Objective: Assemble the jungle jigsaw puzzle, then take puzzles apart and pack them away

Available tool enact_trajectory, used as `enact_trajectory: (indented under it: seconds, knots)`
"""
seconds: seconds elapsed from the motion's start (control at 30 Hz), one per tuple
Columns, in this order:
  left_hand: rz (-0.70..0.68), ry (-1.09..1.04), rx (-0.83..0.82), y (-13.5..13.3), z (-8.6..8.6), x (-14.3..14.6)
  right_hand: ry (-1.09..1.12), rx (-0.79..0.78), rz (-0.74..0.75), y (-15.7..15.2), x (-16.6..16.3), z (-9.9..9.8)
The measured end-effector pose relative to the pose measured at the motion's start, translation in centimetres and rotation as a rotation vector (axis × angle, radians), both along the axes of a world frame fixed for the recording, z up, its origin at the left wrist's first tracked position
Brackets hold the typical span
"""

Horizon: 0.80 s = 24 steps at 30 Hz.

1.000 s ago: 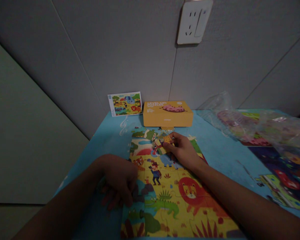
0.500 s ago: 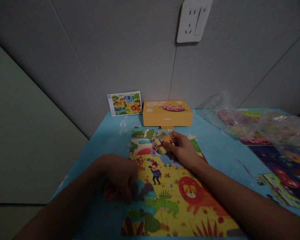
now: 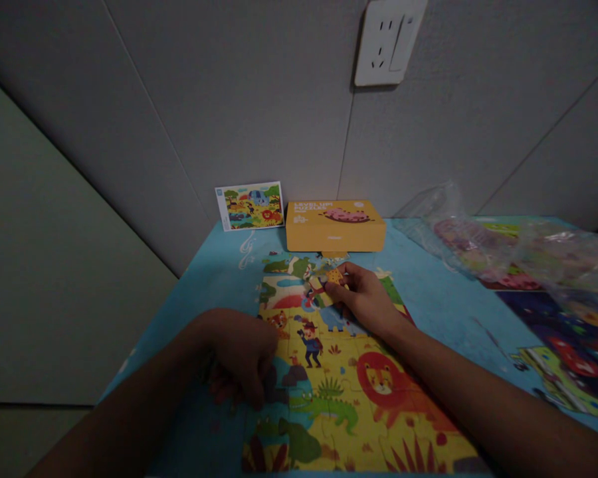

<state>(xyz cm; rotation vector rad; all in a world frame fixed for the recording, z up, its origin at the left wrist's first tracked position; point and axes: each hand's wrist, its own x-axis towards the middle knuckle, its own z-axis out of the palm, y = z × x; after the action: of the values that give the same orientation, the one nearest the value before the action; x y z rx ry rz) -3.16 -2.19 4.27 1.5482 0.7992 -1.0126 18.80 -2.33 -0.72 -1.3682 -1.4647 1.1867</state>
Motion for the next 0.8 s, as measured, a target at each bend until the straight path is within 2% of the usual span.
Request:
enact_trajectory:
  seconds: [0.27, 0.47, 0.63, 0.8]
  knots:
    - [-0.033, -0.062, 0.02, 0.3, -0.4, -0.4, 0.018, -0.024, -0.002, 0.0, -0.1, 0.1]
    - [-0.015, -0.03, 0.05, -0.3, -0.2, 0.2, 0.014, 0.008, 0.005, 0.0, 0.0, -0.1]
    - [-0.028, -0.056, 0.03, 0.3, 0.3, -0.8, -0.01, -0.004, -0.004, -0.1, -0.1, 0.3]
    - [0.106, -0.22, 0.033, 0.7, 1.1, -1.9, -0.019, 0.007, -0.002, 0.0, -0.1, 0.3]
